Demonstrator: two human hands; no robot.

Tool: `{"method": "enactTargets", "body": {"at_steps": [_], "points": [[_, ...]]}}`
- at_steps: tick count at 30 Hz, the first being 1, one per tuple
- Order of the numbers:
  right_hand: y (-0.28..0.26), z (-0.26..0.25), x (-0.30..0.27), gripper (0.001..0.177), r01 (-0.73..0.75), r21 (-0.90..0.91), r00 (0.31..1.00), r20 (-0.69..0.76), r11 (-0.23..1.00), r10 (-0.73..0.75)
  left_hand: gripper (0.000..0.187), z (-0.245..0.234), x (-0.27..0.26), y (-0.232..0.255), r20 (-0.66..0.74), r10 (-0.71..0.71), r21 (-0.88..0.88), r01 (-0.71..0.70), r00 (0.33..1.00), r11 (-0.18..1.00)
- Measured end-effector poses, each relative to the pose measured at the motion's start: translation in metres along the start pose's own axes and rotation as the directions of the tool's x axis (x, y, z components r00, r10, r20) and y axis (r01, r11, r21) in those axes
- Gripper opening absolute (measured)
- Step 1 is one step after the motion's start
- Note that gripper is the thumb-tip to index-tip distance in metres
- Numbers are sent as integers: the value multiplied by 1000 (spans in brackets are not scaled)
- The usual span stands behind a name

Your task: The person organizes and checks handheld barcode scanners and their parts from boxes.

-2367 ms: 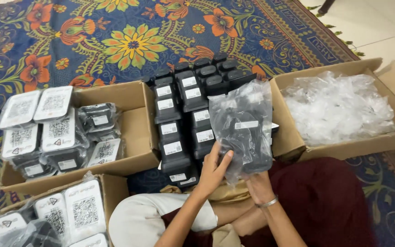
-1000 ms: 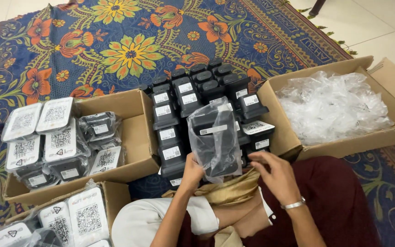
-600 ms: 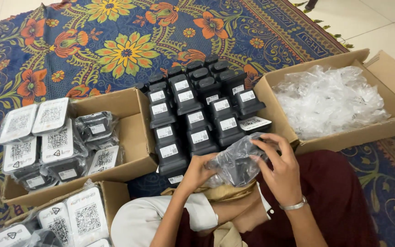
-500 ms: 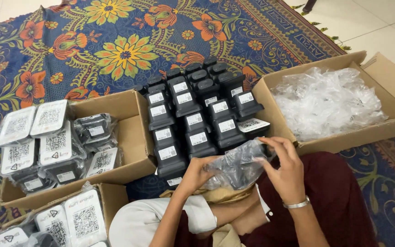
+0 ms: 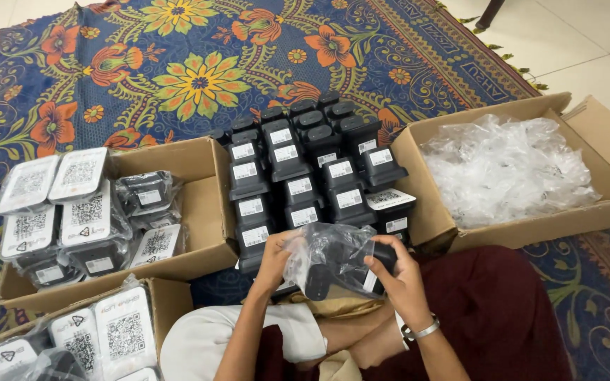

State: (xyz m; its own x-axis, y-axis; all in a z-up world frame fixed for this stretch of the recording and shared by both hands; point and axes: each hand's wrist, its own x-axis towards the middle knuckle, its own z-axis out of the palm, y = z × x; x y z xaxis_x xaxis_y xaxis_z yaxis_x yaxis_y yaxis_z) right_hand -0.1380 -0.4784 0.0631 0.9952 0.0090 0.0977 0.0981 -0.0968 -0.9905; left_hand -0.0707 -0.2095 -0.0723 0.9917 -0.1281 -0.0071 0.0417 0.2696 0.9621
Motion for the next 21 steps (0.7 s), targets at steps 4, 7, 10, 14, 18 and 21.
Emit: {"method": "enactTargets", "body": {"at_steps": [4,7,10,14,18,21], "points": [[-2,1,4,30,39,155,999,-7,987,-38,20,3,-1,18,19,108,53,-108,994,993],[-15,0,6,33,-64,392,995,-50,918,90,20,10,-5,44,-74,147,86,-141,986,986],[4,-9,11,34,15,442,977,-198,897,81,23,5,-8,59,-374,69,-35,-89,925,995],[24,-25,17,39,-84,637,925,-236,766,297,26,-4,-12,90,-598,389,110,-410,701,906],[1,-23,19,46,-161,751,939,-82,640,333,72,38,-31,152,-543,620,511,-363,566,779],[34,-18,20,44,-220,808,934,14,546,356,82,52,-31,135,-138,442,428,-349,886,834]]}}
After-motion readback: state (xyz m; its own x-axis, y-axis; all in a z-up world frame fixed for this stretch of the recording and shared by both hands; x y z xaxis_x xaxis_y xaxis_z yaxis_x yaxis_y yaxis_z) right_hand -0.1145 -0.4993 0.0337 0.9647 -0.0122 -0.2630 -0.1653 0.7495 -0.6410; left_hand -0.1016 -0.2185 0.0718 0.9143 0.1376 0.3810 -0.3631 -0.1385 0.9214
